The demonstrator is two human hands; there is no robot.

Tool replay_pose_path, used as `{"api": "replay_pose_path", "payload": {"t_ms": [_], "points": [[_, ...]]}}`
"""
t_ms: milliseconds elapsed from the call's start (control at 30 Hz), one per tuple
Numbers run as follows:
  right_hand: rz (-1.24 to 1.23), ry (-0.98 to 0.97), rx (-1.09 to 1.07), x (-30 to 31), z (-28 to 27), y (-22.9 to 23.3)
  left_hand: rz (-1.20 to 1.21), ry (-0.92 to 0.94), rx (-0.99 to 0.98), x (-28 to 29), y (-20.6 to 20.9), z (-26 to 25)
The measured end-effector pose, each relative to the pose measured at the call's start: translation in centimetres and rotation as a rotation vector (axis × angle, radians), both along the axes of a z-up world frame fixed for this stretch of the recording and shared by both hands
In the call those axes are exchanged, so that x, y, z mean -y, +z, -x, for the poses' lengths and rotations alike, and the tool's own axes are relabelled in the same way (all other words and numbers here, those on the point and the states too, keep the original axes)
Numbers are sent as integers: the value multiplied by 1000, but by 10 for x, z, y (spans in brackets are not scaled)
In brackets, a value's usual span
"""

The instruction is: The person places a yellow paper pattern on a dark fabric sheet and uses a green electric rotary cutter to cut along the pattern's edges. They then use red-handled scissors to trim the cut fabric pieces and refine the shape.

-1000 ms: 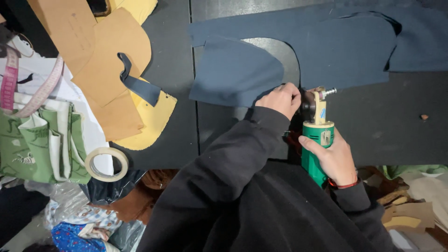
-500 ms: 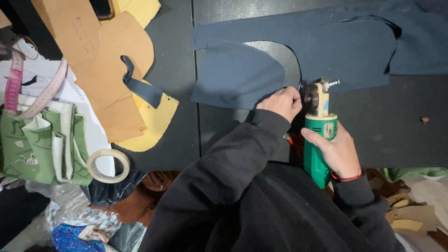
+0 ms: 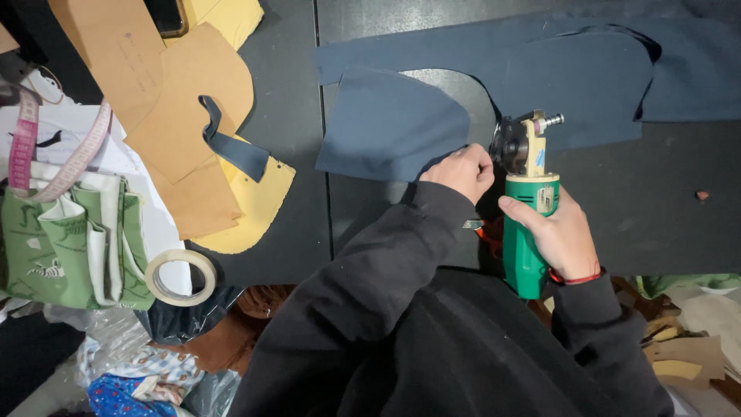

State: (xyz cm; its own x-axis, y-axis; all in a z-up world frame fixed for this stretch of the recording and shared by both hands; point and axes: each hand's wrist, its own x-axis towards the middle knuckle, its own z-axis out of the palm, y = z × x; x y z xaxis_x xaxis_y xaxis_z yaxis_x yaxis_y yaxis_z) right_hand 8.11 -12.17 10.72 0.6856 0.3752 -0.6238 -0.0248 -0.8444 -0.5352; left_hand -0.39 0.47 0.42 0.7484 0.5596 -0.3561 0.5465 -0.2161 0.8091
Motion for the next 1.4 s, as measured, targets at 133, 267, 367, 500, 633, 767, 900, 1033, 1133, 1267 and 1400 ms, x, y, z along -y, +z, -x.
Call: {"api": "replay_pose_path", "payload": {"t_ms": [133, 267, 367, 500, 633, 767, 900, 1033, 1133, 1267, 1400], "points": [[-8, 4, 5, 2, 2, 0, -14, 57, -2, -5, 2, 1], [5, 35, 11, 23, 6, -1, -17, 1, 11, -7, 1, 5], [70, 44, -24, 30, 12, 0, -64, -26, -54, -10, 2, 8], [183, 50, -57, 48, 15, -1, -130, -72, 32, -7, 3, 5], [154, 77, -62, 59, 15, -4, -378, -54, 120, -3, 1, -2], [240, 69, -80, 51, 14, -3, -646, -98, 137, 9, -24, -7], [167, 37, -52, 35, 16, 1, -819, -142, 57, 10, -28, -6], [123, 26, -44, 25, 16, -3, -724, -7, 130, 4, -18, -3], [84, 8, 12, 14, 14, -2, -589, -22, 184, -1, -13, -2], [55, -35, -4, 3, 9, 0, -545, -3, 157, -1, -6, 2], [15, -31, 5, -4, 0, -3, -435, -30, 192, -7, -1, 3]]}}
